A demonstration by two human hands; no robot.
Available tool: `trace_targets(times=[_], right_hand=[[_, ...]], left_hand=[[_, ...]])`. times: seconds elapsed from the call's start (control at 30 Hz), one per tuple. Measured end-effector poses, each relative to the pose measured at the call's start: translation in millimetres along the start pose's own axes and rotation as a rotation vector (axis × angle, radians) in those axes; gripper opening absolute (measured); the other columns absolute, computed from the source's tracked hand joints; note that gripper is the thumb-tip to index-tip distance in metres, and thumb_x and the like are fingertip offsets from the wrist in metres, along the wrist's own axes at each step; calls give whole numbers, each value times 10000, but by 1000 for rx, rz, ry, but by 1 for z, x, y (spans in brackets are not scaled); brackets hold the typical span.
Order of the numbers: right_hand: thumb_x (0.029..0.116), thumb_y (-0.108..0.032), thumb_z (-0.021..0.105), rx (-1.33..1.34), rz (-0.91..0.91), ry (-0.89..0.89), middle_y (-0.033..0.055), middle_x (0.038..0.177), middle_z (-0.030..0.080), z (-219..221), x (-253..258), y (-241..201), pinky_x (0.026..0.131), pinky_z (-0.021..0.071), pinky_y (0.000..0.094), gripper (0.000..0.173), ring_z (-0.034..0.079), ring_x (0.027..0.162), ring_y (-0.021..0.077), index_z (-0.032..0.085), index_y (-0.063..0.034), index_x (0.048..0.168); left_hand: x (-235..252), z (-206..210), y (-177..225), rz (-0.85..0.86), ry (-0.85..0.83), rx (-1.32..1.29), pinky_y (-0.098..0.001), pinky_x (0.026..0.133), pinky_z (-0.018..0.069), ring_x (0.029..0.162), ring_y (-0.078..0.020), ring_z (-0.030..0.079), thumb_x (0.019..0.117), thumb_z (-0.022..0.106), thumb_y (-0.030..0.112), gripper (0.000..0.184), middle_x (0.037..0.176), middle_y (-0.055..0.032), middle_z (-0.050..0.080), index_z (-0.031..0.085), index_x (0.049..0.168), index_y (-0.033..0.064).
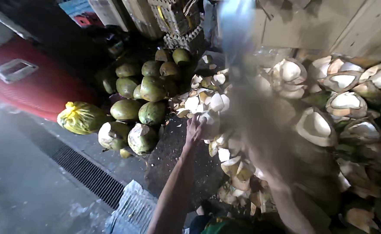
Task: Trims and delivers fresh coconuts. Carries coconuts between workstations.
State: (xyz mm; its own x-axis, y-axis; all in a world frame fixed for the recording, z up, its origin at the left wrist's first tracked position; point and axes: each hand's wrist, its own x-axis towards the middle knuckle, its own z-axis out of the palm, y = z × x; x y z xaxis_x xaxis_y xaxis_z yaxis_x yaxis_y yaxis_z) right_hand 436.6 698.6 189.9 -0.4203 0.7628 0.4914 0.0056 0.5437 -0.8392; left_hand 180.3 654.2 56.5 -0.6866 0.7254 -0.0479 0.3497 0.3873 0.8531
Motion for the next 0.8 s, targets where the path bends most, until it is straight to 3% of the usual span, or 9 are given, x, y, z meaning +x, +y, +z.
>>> trace_targets(times=[0.1,0.17,0.23,0.3,0.33,0.4,0.57,0.7,0.8], right_hand=[[1033,-358,569,238,-490,369,-49,797,668,0,71,-67,551,585,255,300,642,639,25,584,-62,1081],[1057,-336,526,339,-531,374,-45,738,616,16,76,-52,491,559,273,257,604,578,50,572,-83,1048],[1034,-352,555,46,-210,206,47,660,614,39,15,34,494,568,347,364,616,537,141,620,1,967],[1018,-411,559,-332,321,-259,148,877,708,39,-56,100,784,597,443,462,706,808,237,682,24,1116],[1031,-442,529,-386,560,-469,155,1011,709,33,-77,111,892,566,469,485,698,948,251,651,-10,1217],[1029,-486,510,-350,715,-528,130,1079,707,26,-77,107,919,565,460,520,693,998,225,635,-45,1275],[1026,-422,534,86,276,-188,34,705,615,18,-17,18,484,574,363,453,594,515,145,619,17,1099],[1008,-358,599,131,-299,255,-3,717,644,29,53,-44,499,571,324,300,625,576,97,621,-60,1002],[1014,-339,580,-18,-104,168,47,684,635,56,9,24,520,588,348,337,636,564,134,617,-3,1008]], left_hand=[[4,15,7,-76,184,-6,-614,959,494,1184,-401,598,1059,462,467,434,1335,-231,585,611,1349,180],[6,17,6,-78,213,6,-606,937,505,1144,-384,616,1064,458,438,408,1267,-214,621,623,1321,168],[9,17,4,-70,210,33,-613,918,506,1131,-389,616,1058,447,463,420,1241,-206,633,630,1312,184],[7,12,2,-95,181,22,-635,945,490,1170,-403,602,1061,426,478,450,1281,-213,620,616,1346,185],[2,8,-3,-118,173,-13,-640,962,492,1183,-395,608,1063,414,471,463,1296,-209,625,604,1369,181],[9,-3,-16,-95,188,-156,-568,960,518,1136,-302,647,1076,409,439,452,1257,-160,664,579,1400,172],[3,-10,-32,-55,140,-258,-541,982,510,1173,-274,630,1087,364,398,457,1310,-149,641,565,1435,180],[4,-7,-31,-34,145,-196,-566,1001,492,1217,-300,607,1084,364,399,451,1346,-155,620,593,1415,197],[0,-5,-29,-25,166,-154,-567,974,500,1196,-289,614,1072,378,414,444,1336,-144,623,607,1396,216]])
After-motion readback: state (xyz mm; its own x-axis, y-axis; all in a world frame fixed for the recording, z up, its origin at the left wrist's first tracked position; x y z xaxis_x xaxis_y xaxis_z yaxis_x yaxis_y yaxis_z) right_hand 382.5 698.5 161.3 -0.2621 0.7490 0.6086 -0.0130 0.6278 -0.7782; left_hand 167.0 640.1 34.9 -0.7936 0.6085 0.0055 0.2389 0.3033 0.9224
